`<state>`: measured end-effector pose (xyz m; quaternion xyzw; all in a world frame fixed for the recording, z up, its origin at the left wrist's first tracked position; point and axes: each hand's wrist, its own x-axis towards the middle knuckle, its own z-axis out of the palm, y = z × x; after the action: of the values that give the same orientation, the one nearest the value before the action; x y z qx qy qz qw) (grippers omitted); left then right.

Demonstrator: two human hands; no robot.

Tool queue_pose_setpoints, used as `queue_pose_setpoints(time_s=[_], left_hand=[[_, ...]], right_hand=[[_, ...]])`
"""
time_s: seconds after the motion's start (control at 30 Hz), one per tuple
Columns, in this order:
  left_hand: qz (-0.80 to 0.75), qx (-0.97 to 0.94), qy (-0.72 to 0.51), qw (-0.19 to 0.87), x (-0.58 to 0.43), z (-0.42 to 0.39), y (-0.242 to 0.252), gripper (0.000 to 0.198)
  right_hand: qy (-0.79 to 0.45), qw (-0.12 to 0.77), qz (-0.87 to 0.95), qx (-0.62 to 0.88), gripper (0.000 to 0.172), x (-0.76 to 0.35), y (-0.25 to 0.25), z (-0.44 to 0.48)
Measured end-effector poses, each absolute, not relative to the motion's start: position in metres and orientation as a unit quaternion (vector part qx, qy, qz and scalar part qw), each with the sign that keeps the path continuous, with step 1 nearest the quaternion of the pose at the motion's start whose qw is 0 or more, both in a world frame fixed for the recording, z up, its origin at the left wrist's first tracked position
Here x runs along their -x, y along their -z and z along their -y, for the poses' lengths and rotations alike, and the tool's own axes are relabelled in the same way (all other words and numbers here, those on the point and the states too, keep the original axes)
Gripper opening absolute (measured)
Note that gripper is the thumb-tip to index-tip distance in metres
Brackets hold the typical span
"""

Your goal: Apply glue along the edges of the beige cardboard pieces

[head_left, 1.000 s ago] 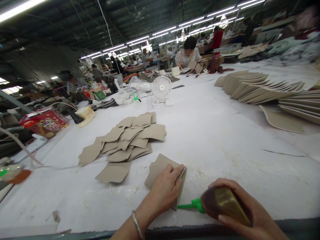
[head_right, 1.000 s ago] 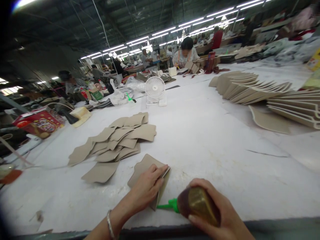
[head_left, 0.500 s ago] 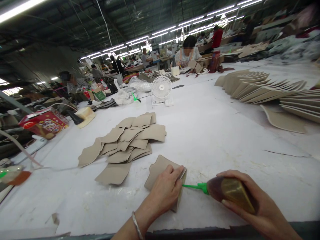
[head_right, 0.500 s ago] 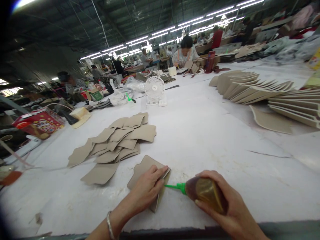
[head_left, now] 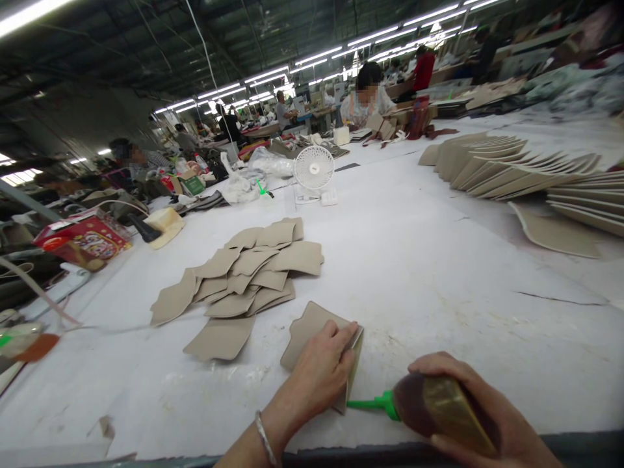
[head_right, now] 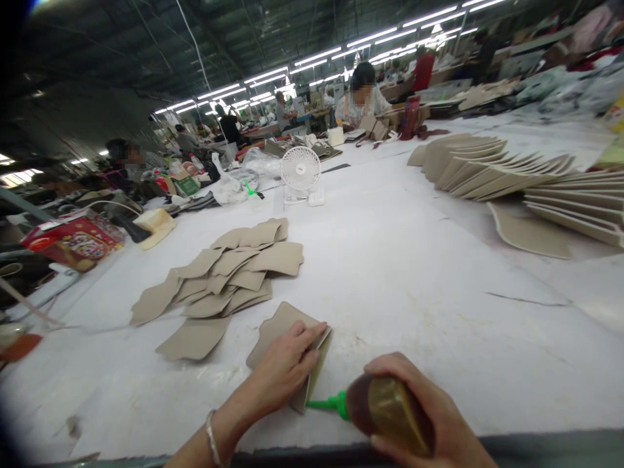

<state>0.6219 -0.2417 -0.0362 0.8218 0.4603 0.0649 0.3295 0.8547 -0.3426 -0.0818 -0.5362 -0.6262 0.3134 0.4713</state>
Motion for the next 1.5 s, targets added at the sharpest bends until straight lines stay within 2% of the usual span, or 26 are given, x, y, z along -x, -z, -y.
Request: queue_pose_setpoints(time_s=[0.17, 0.37, 0.53, 0.63, 0.8, 1.0, 1.13, 1.37, 1.5], left_hand=[[-0.461, -0.819, -0.064, 0.336, -0.622, 0.243, 0.034, 0.049], [-0.461, -0.817, -0.060, 0.340, -0.623, 0.241, 0.033, 0.050], [-0.460, -0.810, -0.063, 0.358, -0.624, 0.239, 0.034, 0.050], [-0.461, -0.808, -0.064, 0.361, -0.625, 0.237, 0.034, 0.050], [-0.457, -0.810, -0.061, 0.362, -0.626, 0.235, 0.033, 0.050], [-0.451, -0.811, -0.069, 0.366, -0.624, 0.238, 0.033, 0.050], [-0.451, -0.813, -0.067, 0.364, -0.625, 0.238, 0.032, 0.049], [-0.450, -0.813, -0.069, 0.364, -0.624, 0.234, 0.032, 0.050], [-0.450, -0.808, -0.081, 0.370, -0.622, 0.236, 0.036, 0.050]], right_hand=[[-0.269, 0.482, 0.600, 0.580, 0.041, -0.856, 0.081, 0.341], [-0.320, 0.461, 0.637, 0.528, 0.047, -0.854, 0.092, 0.342], [-0.211, 0.469, 0.630, 0.582, 0.042, -0.872, 0.084, 0.318], [-0.187, 0.475, 0.638, 0.577, 0.039, -0.878, 0.079, 0.314], [-0.241, 0.454, 0.656, 0.553, 0.044, -0.873, 0.081, 0.322], [-0.190, 0.465, 0.649, 0.571, 0.040, -0.879, 0.082, 0.316], [-0.217, 0.456, 0.655, 0.561, 0.044, -0.877, 0.085, 0.320], [-0.207, 0.474, 0.626, 0.583, 0.042, -0.877, 0.083, 0.316], [-0.290, 0.467, 0.626, 0.553, 0.046, -0.866, 0.089, 0.331]])
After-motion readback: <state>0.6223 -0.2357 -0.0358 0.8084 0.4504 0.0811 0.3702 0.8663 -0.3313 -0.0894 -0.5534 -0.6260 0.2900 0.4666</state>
